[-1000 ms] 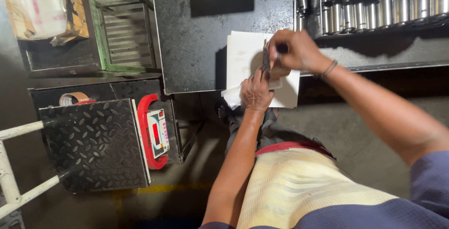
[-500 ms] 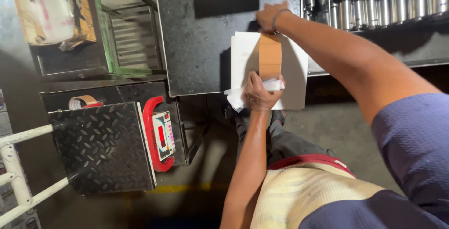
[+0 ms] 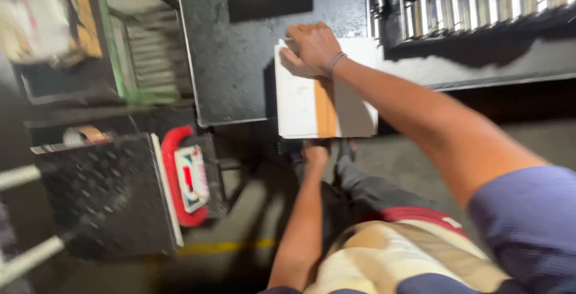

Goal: The person places metal cylindrical parts one at a time into small plastic bags, twists the bags closed, and arranges the bagged parts into a compartmented cardboard box. They periodically carry a packed box away and return to continue bagging more parts from the work surface.

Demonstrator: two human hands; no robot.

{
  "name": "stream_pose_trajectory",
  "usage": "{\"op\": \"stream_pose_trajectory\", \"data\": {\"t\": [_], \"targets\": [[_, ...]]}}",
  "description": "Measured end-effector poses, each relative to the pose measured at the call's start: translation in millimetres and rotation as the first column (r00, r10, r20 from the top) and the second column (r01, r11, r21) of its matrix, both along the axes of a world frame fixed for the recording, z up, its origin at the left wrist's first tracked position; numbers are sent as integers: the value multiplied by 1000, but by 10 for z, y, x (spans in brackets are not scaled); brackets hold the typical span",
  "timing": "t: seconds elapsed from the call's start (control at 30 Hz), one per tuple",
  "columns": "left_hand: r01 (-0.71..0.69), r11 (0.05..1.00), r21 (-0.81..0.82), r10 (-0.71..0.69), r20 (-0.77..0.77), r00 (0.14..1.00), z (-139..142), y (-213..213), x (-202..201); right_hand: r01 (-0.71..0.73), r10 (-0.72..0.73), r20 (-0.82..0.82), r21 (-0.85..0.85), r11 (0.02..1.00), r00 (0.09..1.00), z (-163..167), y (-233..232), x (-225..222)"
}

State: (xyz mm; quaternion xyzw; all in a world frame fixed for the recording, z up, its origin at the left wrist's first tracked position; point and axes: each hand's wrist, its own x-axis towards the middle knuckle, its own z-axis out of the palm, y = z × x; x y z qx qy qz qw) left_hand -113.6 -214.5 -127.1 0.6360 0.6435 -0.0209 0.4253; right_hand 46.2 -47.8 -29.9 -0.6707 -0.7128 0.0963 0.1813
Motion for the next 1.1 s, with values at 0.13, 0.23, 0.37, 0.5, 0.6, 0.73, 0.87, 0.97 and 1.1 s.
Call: {"op": "stream_pose_trajectory", "data": {"t": [0.13,0.23,0.37,0.5,0.6,0.73,0.87,0.97,1.1], "targets": [[-61,998,29,63,-73,995,37,37,-32,-35,68,-166,197,980,984,90,-657,-278],[-174,969,-175,216,253,943,227,-62,-180,-134,158,-479,83,987,864,-44,-1911,-643],[-209,879,-430,429,517,741,172,-127,-307,249,-527,-757,-464,850,388,-485,-2618,-846],[-71,989,-128,120,422,899,201,-93,-432,118,-816,-565,-825,553,-126,-750,-2239,-908],[199,975,96,-213,171,962,442,-29,-591,276,-861,-495,-850,450,-120,-733,-1954,-931],[250,917,310,-295,107,949,796,-59,-929,143,-889,-372,-928,345,-268,-756,-1863,-905],[65,956,285,-153,300,942,559,-220,-1694,-14,-924,-220,-972,237,-313,-830,-1883,-954],[-14,984,176,-52,363,931,190,-416,-2273,-258,-938,-347,-906,335,2,-882,-1882,-1172],[-376,920,-113,392,258,883,-87,-289,-2478,-328,-155,-616,-597,732,773,-783,-1472,-1683]]}}
